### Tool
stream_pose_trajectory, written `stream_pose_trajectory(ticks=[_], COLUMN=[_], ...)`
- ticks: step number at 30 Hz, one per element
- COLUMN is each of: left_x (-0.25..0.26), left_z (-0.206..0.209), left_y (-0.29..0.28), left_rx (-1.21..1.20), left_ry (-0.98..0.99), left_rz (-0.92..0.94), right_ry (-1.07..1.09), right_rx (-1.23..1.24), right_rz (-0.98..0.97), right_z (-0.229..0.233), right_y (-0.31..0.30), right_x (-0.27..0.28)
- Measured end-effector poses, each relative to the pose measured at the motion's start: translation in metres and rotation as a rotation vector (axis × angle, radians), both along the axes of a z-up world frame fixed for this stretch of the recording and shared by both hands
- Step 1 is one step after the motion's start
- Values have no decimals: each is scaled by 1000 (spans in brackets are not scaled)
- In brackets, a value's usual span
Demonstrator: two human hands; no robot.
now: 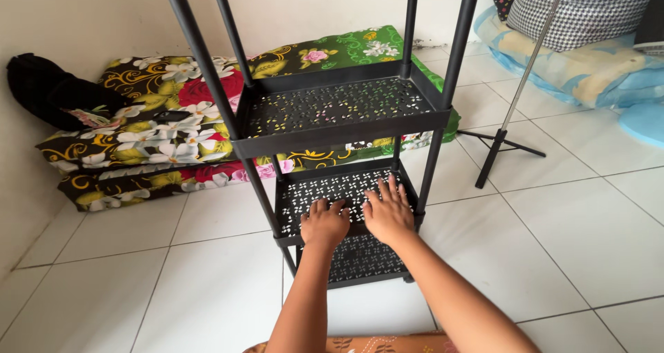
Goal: The person assembles a black metal shelving unit on the floor. They connect the frame pieces, insert the perforated shelves, and attach caster wheels to the base. The unit is then stood upright and adjusted.
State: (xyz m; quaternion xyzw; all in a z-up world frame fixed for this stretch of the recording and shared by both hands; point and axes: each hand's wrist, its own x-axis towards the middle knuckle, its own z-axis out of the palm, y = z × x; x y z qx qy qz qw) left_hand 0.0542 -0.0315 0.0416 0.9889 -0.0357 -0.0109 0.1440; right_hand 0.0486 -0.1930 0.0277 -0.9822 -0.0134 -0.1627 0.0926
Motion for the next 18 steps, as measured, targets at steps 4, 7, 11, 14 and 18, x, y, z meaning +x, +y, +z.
stream_pose_trajectory(ticks=[4, 7, 11, 14, 18], left_x=[-3, -4, -5, -5, -6], left_z=[7, 9, 12, 13, 13], left_y=[-1, -1, -2, -1, -2], left_rx=[-3, 1, -4, 2, 2], left_ry=[27, 49, 64, 64, 64], left_rz=[17, 23, 30, 26, 26], right_ry=[251, 205, 225, 222, 228], right_rx=[69, 49, 46, 47, 36], right_rz=[-46, -35, -33, -31, -26], right_z=[-4, -7, -6, -7, -9], right_y=[-1, -2, -2, -2, -3], right_x=[4, 4, 4, 4, 5])
